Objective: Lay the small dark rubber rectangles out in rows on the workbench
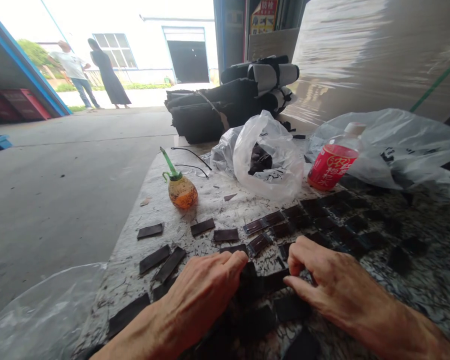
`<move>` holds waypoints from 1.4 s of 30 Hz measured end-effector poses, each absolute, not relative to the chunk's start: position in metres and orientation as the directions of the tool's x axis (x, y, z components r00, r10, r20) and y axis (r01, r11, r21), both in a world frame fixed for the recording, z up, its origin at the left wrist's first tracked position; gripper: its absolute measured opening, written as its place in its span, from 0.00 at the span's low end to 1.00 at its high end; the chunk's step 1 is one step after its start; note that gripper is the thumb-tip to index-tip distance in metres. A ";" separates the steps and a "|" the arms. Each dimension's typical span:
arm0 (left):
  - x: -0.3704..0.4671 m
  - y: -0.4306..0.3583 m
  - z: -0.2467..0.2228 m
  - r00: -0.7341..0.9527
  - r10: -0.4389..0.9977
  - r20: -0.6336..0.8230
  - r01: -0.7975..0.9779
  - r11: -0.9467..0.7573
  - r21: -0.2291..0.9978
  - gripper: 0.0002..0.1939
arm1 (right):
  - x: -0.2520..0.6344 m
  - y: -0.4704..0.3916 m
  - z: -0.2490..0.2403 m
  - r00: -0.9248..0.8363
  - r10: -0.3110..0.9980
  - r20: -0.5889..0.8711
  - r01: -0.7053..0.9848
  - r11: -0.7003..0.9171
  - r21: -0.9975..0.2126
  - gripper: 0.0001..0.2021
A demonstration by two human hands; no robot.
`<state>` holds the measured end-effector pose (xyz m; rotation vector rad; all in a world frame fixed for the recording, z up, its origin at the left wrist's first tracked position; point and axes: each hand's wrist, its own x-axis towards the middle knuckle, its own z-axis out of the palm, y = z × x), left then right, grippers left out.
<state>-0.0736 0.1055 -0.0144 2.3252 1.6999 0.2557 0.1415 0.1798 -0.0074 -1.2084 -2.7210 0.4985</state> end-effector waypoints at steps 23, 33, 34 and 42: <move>-0.077 0.076 -0.005 0.112 0.990 0.091 0.930 -0.137 0.340 0.09 | 0.141 0.180 -0.010 -0.791 0.612 0.004 0.583 0.755 -0.301 0.06; -0.067 0.060 -0.004 0.091 0.991 0.102 0.889 -0.127 0.440 0.07 | 0.140 0.176 0.001 -0.819 0.574 -0.007 0.527 0.748 -0.404 0.09; -0.067 0.058 -0.005 0.073 0.991 0.113 0.882 -0.118 0.456 0.06 | 0.141 0.175 0.005 -0.814 0.581 -0.010 0.528 0.732 -0.430 0.08; -0.050 0.034 0.016 -0.192 0.981 -0.040 0.622 0.153 0.768 0.12 | 0.140 0.154 0.028 -0.809 0.539 -0.234 0.441 0.295 -0.847 0.04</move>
